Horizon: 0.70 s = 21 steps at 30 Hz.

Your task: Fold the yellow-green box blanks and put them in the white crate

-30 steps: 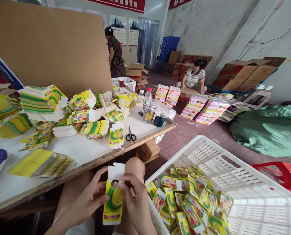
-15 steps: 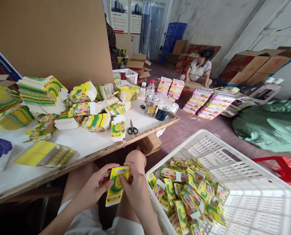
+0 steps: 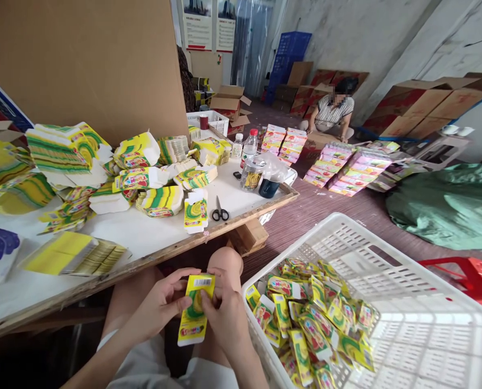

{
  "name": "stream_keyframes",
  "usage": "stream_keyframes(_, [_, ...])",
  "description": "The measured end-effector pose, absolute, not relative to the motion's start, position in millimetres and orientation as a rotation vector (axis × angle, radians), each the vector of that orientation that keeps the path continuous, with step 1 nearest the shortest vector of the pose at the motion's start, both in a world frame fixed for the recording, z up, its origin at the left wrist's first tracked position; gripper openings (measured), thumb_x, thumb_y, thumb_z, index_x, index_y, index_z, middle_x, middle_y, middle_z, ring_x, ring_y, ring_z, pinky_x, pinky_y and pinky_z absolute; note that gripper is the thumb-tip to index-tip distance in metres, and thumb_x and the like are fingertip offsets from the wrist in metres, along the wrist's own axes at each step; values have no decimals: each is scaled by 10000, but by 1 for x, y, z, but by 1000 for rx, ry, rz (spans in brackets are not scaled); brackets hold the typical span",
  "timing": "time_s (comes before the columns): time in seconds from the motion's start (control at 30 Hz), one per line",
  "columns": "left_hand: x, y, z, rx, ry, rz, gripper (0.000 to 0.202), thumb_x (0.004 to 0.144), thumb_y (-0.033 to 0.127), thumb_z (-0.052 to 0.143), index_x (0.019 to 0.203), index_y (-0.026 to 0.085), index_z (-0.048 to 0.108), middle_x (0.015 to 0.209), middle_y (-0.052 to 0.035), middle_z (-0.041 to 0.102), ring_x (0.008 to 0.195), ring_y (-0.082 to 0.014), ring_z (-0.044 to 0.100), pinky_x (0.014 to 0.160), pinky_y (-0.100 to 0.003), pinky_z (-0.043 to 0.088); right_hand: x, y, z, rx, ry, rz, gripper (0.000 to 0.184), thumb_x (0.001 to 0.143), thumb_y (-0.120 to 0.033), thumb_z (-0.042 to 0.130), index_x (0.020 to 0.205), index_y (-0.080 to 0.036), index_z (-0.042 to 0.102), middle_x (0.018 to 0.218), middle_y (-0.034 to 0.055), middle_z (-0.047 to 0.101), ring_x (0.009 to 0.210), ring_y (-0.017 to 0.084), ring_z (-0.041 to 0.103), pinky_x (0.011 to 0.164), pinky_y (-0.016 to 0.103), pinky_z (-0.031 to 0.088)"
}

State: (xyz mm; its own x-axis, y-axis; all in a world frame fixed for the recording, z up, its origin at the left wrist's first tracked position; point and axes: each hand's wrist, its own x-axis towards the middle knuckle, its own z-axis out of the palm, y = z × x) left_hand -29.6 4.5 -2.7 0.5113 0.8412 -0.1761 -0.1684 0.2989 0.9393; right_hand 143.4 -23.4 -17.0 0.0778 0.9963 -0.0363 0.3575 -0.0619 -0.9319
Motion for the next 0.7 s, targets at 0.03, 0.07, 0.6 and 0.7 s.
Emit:
stream_keyframes(0.03, [-29, 5, -3, 1070, 783, 772, 492, 831, 253, 727, 1302, 216, 591, 1244, -135, 693, 1119, -294, 659, 829, -337, 550, 141, -24, -17, -1596, -1405, 949, 334, 844, -324, 628, 1149, -189, 608, 450, -107, 416, 414, 134, 394, 459, 252, 268])
stream_keyframes(0.07, [-29, 5, -3, 1077, 794, 778, 492, 831, 237, 723, 1304, 219, 590, 1241, -132, 695, 1117, -291, 660, 826, -332, 550, 139, -24, -17, -1628, -1417, 919, 324, 844, -314, 626, 1142, -187, 611, 447, -105, 427, 414, 134, 401, 464, 251, 271])
stream_keyframes(0.6, [-3, 32, -6, 1637, 837, 905, 530, 895, 257, 641, 1409, 235, 514, 1442, -135, 576, 1313, -312, 548, 1091, -461, 453, 190, -37, 3, -1504, -1339, 366, 227, 890, -438, 662, 828, -236, 744, 850, 77, 692, 826, 259, 636, 787, 402, 491])
stream_keyframes(0.7, [-10, 85, -10, 2076, 1145, 1049, 667, 890, 306, 655, 1494, 201, 395, 1587, -152, 390, 1492, -326, 292, 1216, -548, 254, 213, -45, 4, -1685, -1311, -27, 284, 859, -486, 671, 953, -235, 765, 965, 112, 658, 943, 318, 593, 894, 500, 427])
